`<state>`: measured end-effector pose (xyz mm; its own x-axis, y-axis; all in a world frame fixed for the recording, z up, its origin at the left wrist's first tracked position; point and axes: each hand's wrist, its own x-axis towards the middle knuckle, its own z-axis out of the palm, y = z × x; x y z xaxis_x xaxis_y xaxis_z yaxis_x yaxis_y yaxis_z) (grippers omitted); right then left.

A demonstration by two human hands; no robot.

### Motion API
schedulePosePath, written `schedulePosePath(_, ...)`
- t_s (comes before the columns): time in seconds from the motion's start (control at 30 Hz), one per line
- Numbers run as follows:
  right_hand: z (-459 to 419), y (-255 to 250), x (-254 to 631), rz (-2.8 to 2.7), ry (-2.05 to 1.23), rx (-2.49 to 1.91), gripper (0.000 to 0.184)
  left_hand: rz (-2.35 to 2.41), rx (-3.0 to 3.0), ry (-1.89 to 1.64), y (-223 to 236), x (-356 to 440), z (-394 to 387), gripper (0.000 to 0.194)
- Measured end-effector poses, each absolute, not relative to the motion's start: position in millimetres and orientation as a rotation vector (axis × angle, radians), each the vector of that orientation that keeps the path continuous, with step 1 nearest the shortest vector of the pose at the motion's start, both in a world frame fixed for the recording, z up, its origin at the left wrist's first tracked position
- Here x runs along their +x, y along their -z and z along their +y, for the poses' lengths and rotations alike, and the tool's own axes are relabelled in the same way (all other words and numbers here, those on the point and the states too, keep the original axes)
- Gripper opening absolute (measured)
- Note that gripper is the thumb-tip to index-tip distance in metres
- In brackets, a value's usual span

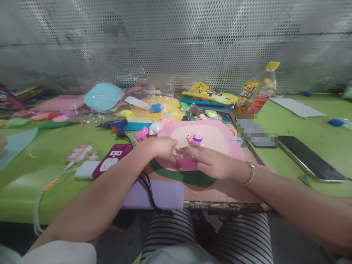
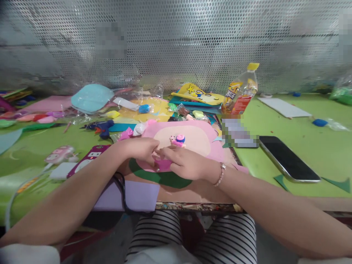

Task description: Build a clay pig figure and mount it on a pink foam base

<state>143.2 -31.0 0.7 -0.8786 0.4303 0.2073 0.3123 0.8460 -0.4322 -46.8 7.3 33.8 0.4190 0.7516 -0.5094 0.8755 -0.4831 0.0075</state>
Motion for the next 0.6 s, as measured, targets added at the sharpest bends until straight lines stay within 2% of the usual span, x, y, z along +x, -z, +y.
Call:
schedulePosePath(0.13, -30, -3, 150, -2.746, -0.563, -0.645, 0.031, 1.427, 2.415, 0.644, -33, -49, 8, 0.077)
schedulePosePath(0.4, -26, -4, 155, -2.814, -0.654, -0.592, 0.037, 1.439, 2.367, 0.613, -35, -52, 12, 0.063)
schedulePosePath(0.6, -28, -5, 155, -2.806, -0.699, -0.559, 0.033, 1.407, 2.349, 0.609, -34, -54, 14, 0.06)
